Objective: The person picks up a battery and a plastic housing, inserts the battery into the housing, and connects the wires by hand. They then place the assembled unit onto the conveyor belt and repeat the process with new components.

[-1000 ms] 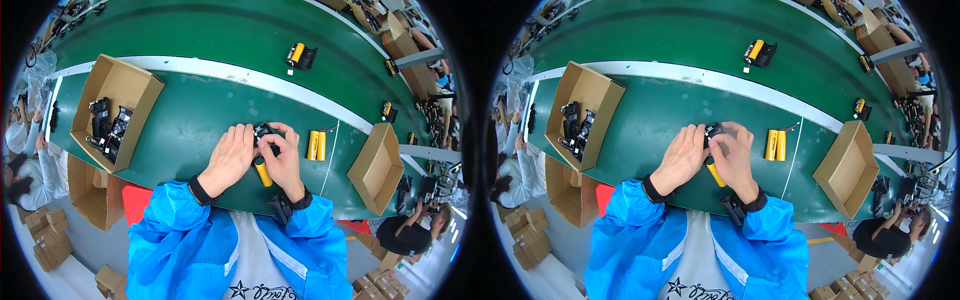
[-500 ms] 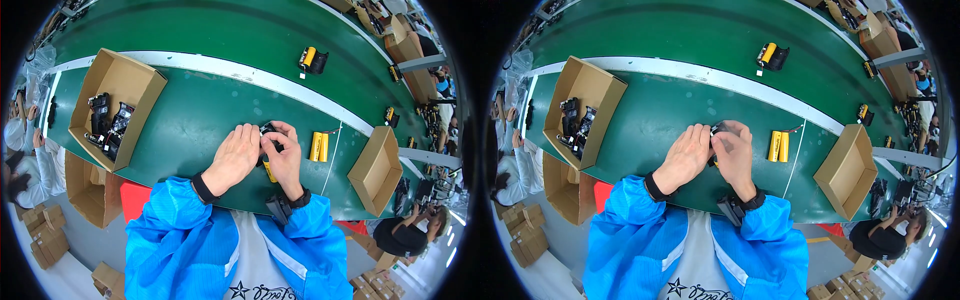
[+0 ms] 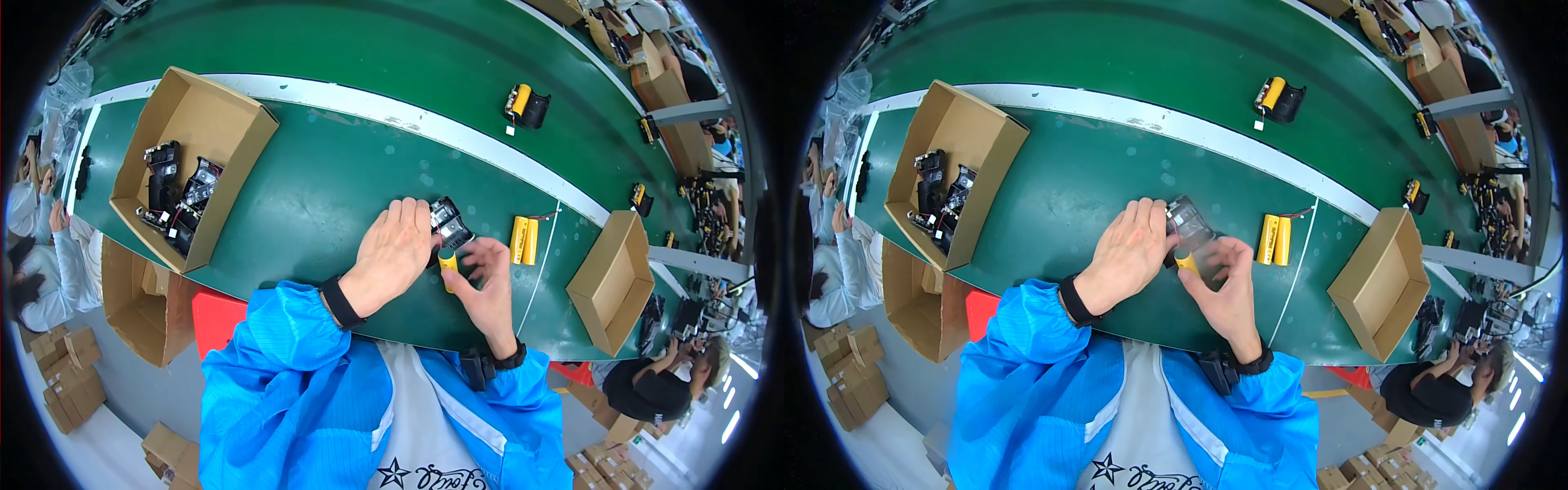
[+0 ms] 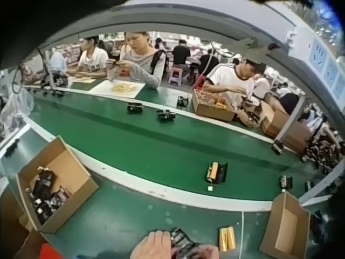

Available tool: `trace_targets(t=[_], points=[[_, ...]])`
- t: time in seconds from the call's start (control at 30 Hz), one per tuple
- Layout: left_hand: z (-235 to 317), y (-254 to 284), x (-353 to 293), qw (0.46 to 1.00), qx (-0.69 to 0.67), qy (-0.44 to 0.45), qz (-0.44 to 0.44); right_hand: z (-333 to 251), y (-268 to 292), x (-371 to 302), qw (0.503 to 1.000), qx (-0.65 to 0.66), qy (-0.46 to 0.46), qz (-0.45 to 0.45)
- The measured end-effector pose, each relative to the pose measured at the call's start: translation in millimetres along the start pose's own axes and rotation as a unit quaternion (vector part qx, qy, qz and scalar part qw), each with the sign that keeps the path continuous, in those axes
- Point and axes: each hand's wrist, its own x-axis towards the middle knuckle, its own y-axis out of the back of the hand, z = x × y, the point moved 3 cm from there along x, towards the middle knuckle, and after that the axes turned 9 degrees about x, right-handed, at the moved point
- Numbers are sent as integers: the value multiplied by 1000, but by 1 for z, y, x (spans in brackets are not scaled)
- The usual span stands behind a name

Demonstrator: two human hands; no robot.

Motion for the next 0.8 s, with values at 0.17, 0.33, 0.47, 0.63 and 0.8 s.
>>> trace_targets(t=[0.17, 0.33, 0.47, 0.63, 0.8], points=[[7, -6, 2, 1000, 26, 1, 2, -13, 13, 0, 987, -70, -91, -110], [19, -11, 7, 999, 28, 38, -1, -30, 21, 12, 923, -340, 181, -6], [24, -15, 10, 998, 37, 45, 12, -17, 18, 12, 949, -250, 180, 60], [24, -17, 12, 998, 38, 49, 0, -25, 6, 4, 976, -128, 168, 53], [22, -16, 16, 998, 31, 49, -10, -21, 5, 17, 932, -234, 273, 56]])
